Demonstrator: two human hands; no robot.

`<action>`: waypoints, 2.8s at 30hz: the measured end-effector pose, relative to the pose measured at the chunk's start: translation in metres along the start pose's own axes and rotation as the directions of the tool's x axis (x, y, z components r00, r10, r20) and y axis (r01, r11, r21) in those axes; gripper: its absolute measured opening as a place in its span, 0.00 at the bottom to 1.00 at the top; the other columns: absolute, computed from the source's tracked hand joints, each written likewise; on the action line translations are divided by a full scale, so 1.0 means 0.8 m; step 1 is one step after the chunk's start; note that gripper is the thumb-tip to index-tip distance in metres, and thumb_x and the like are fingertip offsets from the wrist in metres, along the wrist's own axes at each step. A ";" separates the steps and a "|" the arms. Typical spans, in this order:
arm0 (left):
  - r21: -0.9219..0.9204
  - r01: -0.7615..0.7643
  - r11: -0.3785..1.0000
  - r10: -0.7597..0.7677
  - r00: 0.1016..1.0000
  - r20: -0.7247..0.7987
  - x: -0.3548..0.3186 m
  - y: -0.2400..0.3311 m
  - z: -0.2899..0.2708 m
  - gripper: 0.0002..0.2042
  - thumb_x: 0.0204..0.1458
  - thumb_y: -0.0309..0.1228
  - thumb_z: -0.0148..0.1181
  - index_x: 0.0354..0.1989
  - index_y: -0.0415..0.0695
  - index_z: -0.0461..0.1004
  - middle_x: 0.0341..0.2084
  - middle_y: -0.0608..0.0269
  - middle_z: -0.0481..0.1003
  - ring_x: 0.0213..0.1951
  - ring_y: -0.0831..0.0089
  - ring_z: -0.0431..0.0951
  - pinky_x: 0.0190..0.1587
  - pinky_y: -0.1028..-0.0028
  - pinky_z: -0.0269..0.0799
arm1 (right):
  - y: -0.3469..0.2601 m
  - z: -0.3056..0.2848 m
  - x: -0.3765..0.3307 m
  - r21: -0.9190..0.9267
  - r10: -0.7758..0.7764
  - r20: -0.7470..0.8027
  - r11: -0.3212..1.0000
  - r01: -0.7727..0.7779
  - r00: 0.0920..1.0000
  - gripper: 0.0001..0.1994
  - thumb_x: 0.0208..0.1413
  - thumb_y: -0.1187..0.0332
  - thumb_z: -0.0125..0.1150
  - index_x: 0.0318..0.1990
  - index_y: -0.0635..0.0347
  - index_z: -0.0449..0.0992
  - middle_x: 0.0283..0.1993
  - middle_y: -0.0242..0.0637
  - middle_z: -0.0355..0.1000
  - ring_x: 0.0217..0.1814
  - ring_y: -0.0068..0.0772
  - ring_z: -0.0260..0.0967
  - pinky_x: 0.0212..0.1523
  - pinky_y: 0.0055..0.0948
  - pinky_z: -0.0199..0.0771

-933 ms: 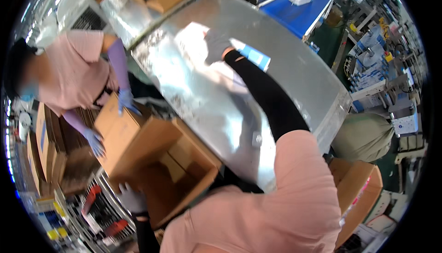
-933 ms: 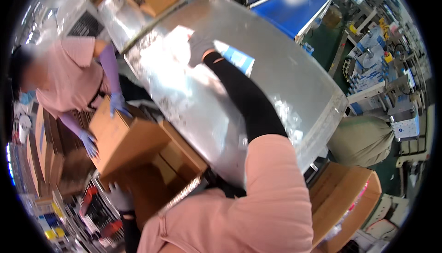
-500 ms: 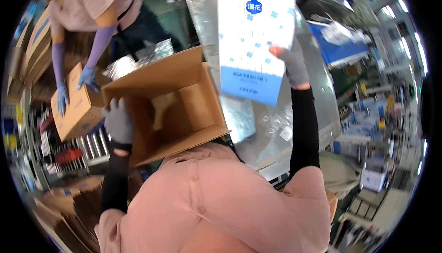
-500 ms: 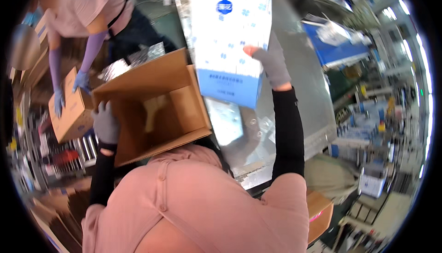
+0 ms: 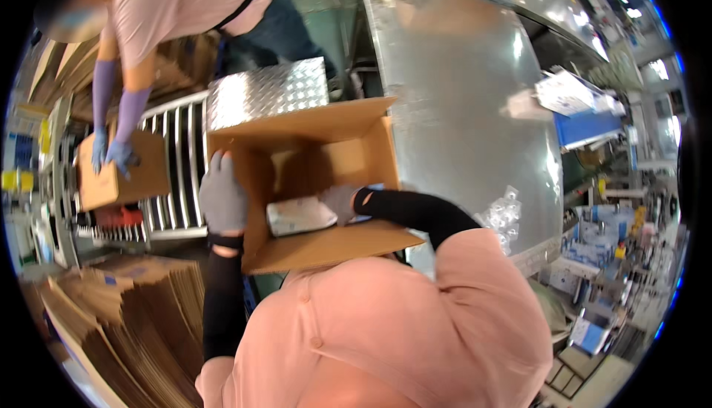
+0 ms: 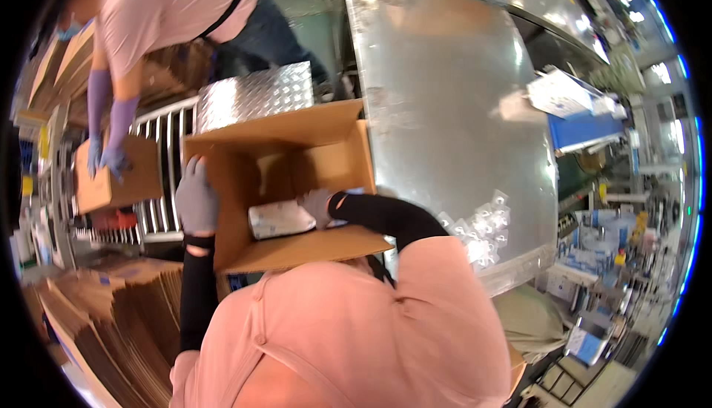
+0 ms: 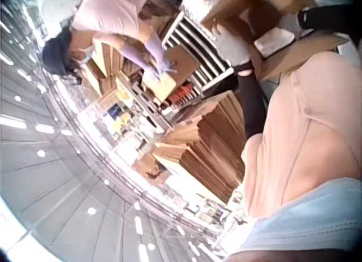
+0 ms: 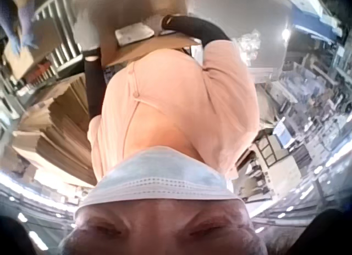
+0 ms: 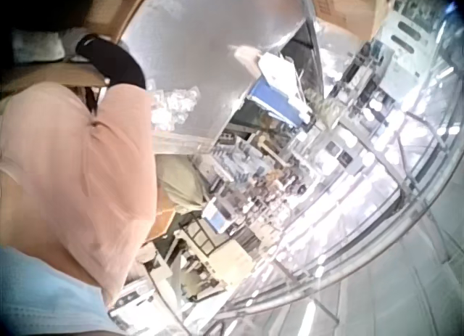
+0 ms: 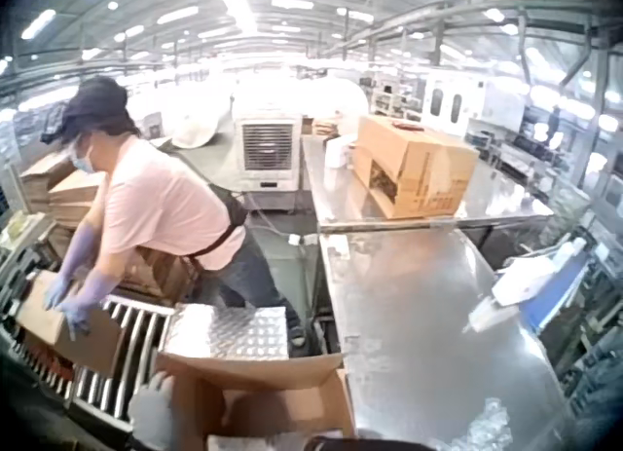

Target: The person assembles a cardboard box, places several blue-and-white packages and small plastic components inside, and sets the filled box onto a conveyor belt.

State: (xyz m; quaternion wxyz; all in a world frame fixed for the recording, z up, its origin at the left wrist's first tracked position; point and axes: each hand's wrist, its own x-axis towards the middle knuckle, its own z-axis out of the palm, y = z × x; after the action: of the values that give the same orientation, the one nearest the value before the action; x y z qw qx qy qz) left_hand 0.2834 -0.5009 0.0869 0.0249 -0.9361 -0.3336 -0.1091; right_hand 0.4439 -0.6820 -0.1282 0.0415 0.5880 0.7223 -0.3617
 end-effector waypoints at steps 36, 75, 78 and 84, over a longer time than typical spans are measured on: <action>0.393 -0.001 0.920 -0.077 0.980 0.183 0.006 0.049 -0.013 0.20 0.45 0.29 0.60 0.50 0.42 0.72 0.59 0.63 0.68 0.44 0.53 0.75 0.37 0.63 0.78 | 0.229 -0.162 -0.468 0.801 0.932 -0.331 0.195 -0.566 -0.147 0.43 0.31 0.50 0.73 0.54 0.74 0.70 0.51 0.54 0.74 0.51 0.45 0.75 0.53 0.32 0.72; -0.062 -0.167 0.984 0.148 0.959 -0.243 0.019 -0.015 -0.029 0.35 0.54 0.36 0.62 0.66 0.32 0.54 0.61 0.36 0.60 0.62 0.43 0.62 0.62 0.56 0.60 | -0.058 0.058 -0.449 0.807 0.938 -0.333 0.233 -0.542 -0.093 0.12 0.56 0.63 0.58 0.45 0.58 0.74 0.34 0.43 0.73 0.37 0.47 0.73 0.37 0.38 0.73; -0.256 -0.440 0.861 0.363 0.883 -0.296 0.043 0.069 -0.093 0.25 0.55 0.29 0.61 0.61 0.38 0.64 0.54 0.43 0.69 0.56 0.48 0.70 0.58 0.59 0.65 | -0.057 0.126 -0.393 0.763 0.830 -0.517 0.336 -0.553 -0.208 0.12 0.56 0.63 0.57 0.44 0.58 0.74 0.30 0.45 0.73 0.36 0.47 0.73 0.38 0.41 0.73; -0.803 -0.286 0.523 0.630 0.764 0.138 0.035 0.205 -0.035 0.12 0.53 0.27 0.62 0.45 0.41 0.75 0.32 0.56 0.77 0.33 0.66 0.79 0.37 0.70 0.74 | -0.066 0.049 -0.329 0.921 0.887 -0.384 0.349 -0.170 -0.256 0.08 0.55 0.70 0.56 0.42 0.61 0.74 0.26 0.41 0.70 0.29 0.37 0.71 0.33 0.33 0.71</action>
State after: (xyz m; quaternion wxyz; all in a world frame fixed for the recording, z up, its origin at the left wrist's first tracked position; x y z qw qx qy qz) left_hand 0.4022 -0.6141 0.1251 -0.4008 -0.9158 0.0098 -0.0234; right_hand 0.4633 -0.9225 -0.0042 -0.4181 0.9080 0.0204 -0.0171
